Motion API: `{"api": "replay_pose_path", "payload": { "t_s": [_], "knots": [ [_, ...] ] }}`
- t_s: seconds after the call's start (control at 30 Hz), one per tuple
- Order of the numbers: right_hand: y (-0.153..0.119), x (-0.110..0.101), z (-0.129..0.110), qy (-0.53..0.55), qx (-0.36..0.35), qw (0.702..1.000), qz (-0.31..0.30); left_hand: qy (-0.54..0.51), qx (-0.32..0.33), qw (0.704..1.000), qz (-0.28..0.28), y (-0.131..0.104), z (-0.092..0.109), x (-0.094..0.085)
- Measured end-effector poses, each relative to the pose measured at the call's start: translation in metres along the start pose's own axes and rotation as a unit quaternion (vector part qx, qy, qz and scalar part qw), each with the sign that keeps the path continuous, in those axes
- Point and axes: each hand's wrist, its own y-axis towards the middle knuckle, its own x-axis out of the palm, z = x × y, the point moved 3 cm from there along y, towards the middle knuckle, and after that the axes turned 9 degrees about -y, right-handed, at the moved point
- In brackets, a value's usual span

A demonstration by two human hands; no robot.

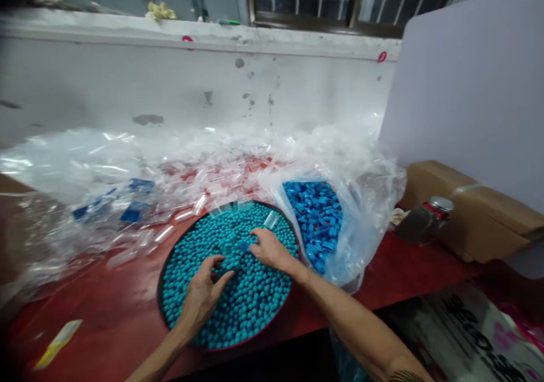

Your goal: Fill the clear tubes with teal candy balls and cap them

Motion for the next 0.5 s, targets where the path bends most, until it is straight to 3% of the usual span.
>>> {"api": "replay_pose_path", "payload": {
  "t_s": [0.07,0.1,0.13,0.27,0.33,0.4,0.5],
  "knots": [
    [0.004,-0.009,0.013,0.107,-0.003,0.991,0.074,0.004,-0.005,1.000,0.008,0.003,-0.003,0.001],
    [0.005,-0.016,0.029,0.136,0.022,0.984,0.114,0.008,-0.006,1.000,0.012,0.004,-0.005,0.002],
    [0.005,-0.023,0.052,0.126,0.090,0.977,0.146,0.013,-0.007,1.000,0.015,0.005,-0.006,0.002],
    [0.004,-0.047,0.153,0.069,0.233,0.955,0.173,0.039,0.007,0.999,0.036,0.004,-0.010,0.003],
    [0.005,-0.050,0.190,0.055,0.276,0.946,0.163,0.049,0.024,0.997,0.050,0.004,-0.012,0.004],
    [0.009,-0.046,0.211,0.049,0.300,0.940,0.152,0.058,0.044,0.995,0.065,0.005,-0.015,0.004],
    [0.021,-0.036,0.213,0.051,0.294,0.943,0.146,0.087,0.091,0.988,0.095,0.007,-0.020,-0.001]
  ]
}}
